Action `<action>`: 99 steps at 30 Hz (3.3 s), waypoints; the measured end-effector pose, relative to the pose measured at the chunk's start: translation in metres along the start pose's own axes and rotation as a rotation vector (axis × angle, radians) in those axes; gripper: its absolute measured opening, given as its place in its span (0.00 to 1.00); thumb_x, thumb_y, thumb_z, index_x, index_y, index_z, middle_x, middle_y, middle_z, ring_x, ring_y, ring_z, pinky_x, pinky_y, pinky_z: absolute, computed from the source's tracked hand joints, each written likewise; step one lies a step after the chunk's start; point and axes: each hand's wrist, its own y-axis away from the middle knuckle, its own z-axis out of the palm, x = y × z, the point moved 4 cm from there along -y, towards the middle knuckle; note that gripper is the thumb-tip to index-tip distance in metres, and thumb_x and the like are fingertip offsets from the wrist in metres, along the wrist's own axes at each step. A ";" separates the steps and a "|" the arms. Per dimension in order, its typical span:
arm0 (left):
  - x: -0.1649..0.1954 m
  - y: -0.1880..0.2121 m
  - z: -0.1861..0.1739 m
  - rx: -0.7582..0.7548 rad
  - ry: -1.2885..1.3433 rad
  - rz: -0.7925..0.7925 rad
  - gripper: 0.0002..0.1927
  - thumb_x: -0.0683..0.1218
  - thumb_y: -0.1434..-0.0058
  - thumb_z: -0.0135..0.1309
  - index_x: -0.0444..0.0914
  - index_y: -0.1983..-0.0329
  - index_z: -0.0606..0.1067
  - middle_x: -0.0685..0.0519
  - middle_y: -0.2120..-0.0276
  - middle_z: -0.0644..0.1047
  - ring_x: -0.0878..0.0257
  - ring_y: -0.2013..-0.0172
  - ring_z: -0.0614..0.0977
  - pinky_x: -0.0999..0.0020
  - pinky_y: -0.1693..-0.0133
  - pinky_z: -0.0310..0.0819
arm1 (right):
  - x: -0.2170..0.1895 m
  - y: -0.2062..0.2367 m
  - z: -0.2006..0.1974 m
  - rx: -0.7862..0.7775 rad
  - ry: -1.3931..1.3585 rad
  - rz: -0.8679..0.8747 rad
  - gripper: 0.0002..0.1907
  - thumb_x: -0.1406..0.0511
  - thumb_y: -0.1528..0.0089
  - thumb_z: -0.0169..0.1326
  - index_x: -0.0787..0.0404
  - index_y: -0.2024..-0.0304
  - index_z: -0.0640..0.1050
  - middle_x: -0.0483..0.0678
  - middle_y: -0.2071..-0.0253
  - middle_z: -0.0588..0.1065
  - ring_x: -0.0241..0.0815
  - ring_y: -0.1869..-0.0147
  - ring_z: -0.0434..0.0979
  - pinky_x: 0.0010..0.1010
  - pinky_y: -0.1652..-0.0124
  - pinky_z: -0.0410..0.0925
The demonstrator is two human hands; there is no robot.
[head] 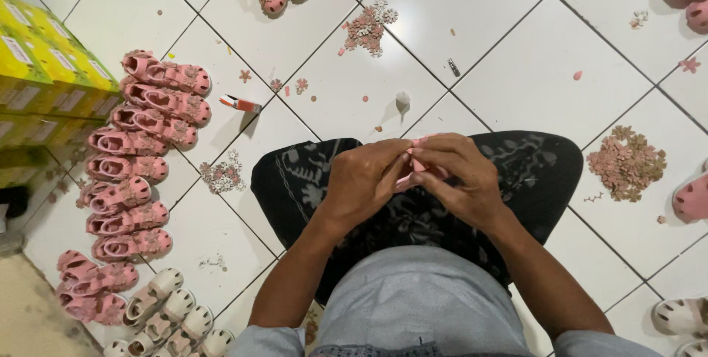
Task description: The person sits on the workshop floor and decorates children's sandals one at a time. They hold a pink sandal, squeeze glue from a small bottle onto the toe area, pick up a decorative flower appliqué from the floor, press it onto the glued spot, then set the finished sandal aside with the others.
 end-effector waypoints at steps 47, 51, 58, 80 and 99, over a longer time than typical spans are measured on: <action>-0.163 0.014 0.047 0.276 1.703 -0.660 0.37 0.69 0.26 0.26 0.36 0.39 0.71 0.40 0.53 0.80 0.55 0.55 0.83 0.59 0.54 0.81 | 0.122 -0.020 0.059 0.088 -0.423 0.717 0.11 0.70 0.34 0.56 0.70 0.50 0.76 0.50 0.59 0.80 0.40 0.55 0.82 0.31 0.55 0.77; -0.156 0.008 0.049 0.224 1.687 -0.609 0.36 0.67 0.27 0.27 0.35 0.39 0.69 0.40 0.53 0.79 0.55 0.55 0.84 0.58 0.54 0.83 | 0.063 -0.006 0.016 0.093 -0.336 0.676 0.11 0.72 0.33 0.55 0.71 0.49 0.76 0.54 0.57 0.80 0.42 0.55 0.83 0.32 0.54 0.77; -0.133 0.000 0.053 0.211 1.655 -0.518 0.39 0.72 0.24 0.23 0.37 0.40 0.69 0.46 0.56 0.78 0.57 0.58 0.83 0.62 0.63 0.82 | -0.008 -0.002 -0.024 0.153 -0.103 0.306 0.11 0.74 0.34 0.59 0.70 0.48 0.78 0.55 0.50 0.78 0.40 0.47 0.80 0.26 0.50 0.75; -0.127 0.009 0.048 0.302 1.653 -0.418 0.34 0.67 0.22 0.24 0.38 0.36 0.66 0.47 0.53 0.77 0.60 0.54 0.81 0.61 0.52 0.81 | -0.058 -0.024 -0.009 -0.047 0.425 -0.061 0.14 0.71 0.38 0.67 0.68 0.51 0.79 0.56 0.55 0.80 0.45 0.53 0.83 0.28 0.60 0.76; -0.127 0.013 0.054 0.286 1.614 -0.436 0.34 0.68 0.23 0.24 0.38 0.33 0.64 0.47 0.50 0.75 0.61 0.51 0.81 0.61 0.49 0.81 | -0.060 -0.021 -0.008 -0.063 0.462 -0.070 0.12 0.71 0.36 0.66 0.69 0.52 0.79 0.56 0.55 0.80 0.44 0.56 0.83 0.28 0.60 0.75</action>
